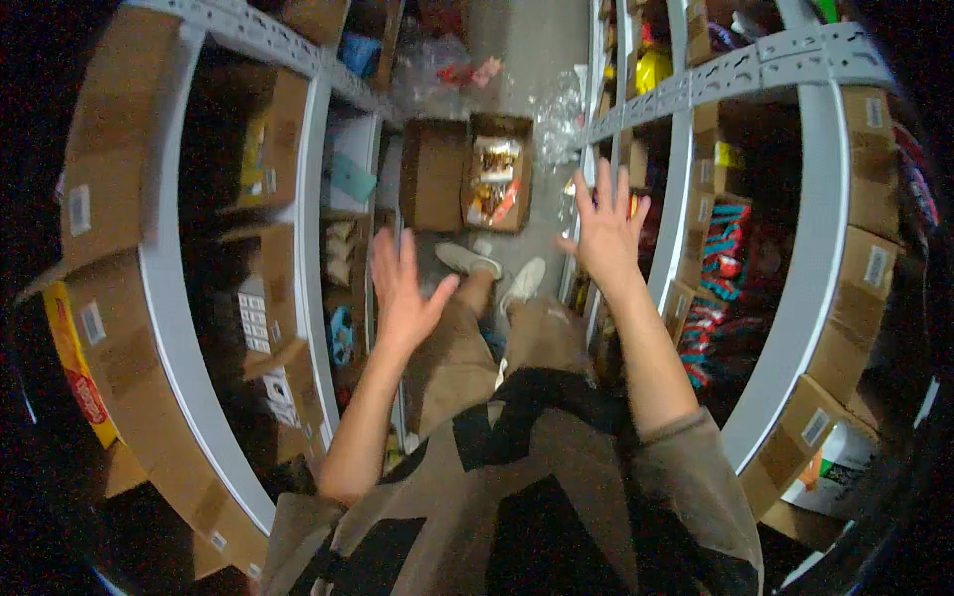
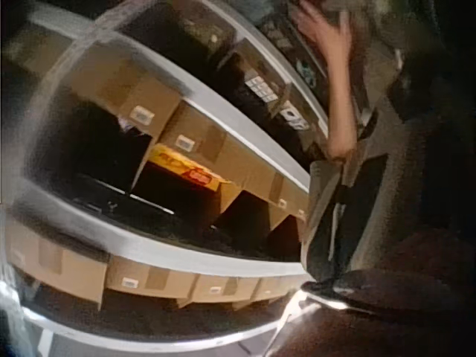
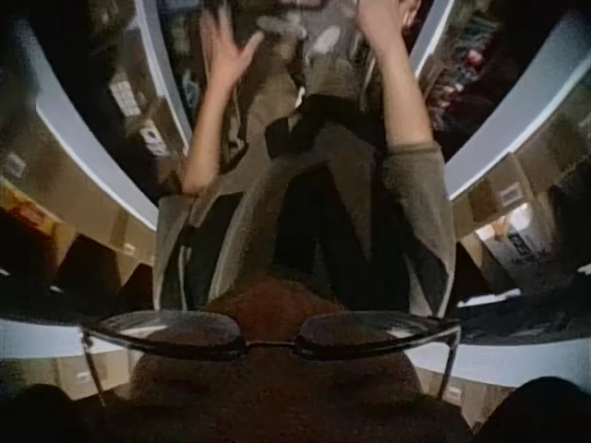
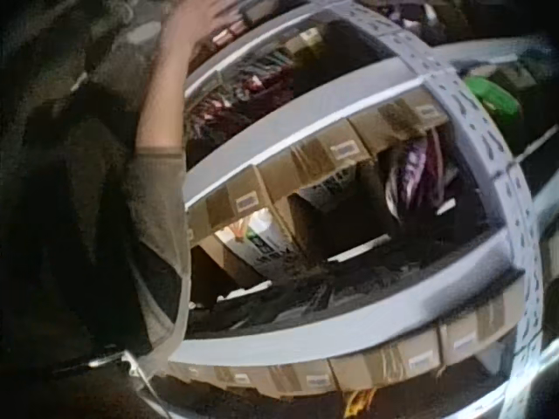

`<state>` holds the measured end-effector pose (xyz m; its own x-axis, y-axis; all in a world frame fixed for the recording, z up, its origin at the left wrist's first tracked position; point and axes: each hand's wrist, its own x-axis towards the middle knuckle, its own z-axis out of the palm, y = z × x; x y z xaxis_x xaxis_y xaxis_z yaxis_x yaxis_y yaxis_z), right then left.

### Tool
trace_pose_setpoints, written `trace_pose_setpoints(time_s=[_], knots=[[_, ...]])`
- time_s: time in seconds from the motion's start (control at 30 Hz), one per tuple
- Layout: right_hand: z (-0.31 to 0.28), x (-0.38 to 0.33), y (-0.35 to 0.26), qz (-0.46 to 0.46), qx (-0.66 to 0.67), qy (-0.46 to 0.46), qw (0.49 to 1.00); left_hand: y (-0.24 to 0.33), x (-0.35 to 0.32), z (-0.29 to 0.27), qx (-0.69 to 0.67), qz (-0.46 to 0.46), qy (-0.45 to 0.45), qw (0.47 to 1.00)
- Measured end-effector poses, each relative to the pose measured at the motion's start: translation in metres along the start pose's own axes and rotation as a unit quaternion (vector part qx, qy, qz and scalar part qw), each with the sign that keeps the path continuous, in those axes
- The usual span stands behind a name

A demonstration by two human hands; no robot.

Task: The person sits on a small stool in a storage aisle and picks up multiple small snack packets from a cardboard box on the floor. They inspect each packet individually and place them into a larger cardboard box. Finally, they lift the box and place it onto a shelf.

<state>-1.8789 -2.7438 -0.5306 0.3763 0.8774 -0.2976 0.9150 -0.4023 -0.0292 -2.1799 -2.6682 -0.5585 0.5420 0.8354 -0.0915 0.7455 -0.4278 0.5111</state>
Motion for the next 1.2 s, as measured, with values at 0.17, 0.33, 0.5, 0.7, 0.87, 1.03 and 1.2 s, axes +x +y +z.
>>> trace_pose_setpoints(time_s=[0.17, 0.33, 0.5, 0.7, 0.87, 1.03, 1.2], knots=[[0.067, -0.010, -0.031, 0.025, 0.044, 0.030, 0.998, -0.015, -0.022, 0.046, 0.107, 0.048, -0.116, 0.986], [0.125, -0.016, -0.044, -0.015, 0.034, 0.055, 0.998, -0.075, -0.010, 0.101, 0.081, 0.008, -0.101, 0.992], [0.203, 0.007, -0.035, 0.034, 0.042, 0.059, 0.997, -0.140, 0.018, 0.175, 0.094, -0.008, -0.107, 0.990], [0.318, 0.018, -0.038, 0.050, 0.075, 0.022, 0.996, -0.175, 0.025, 0.254, 0.089, -0.006, -0.143, 0.986], [0.394, 0.015, -0.045, 0.070, 0.086, 0.006, 0.994, -0.182, 0.012, 0.322, 0.105, 0.001, -0.187, 0.977], [0.439, 0.008, -0.056, 0.084, 0.065, -0.008, 0.994, -0.184, 0.007, 0.365, 0.087, 0.053, -0.240, 0.965], [0.479, 0.005, -0.061, 0.190, 0.618, 0.075, 0.759, -0.195, 0.020, 0.375, -0.683, -0.141, -0.258, 0.669]])
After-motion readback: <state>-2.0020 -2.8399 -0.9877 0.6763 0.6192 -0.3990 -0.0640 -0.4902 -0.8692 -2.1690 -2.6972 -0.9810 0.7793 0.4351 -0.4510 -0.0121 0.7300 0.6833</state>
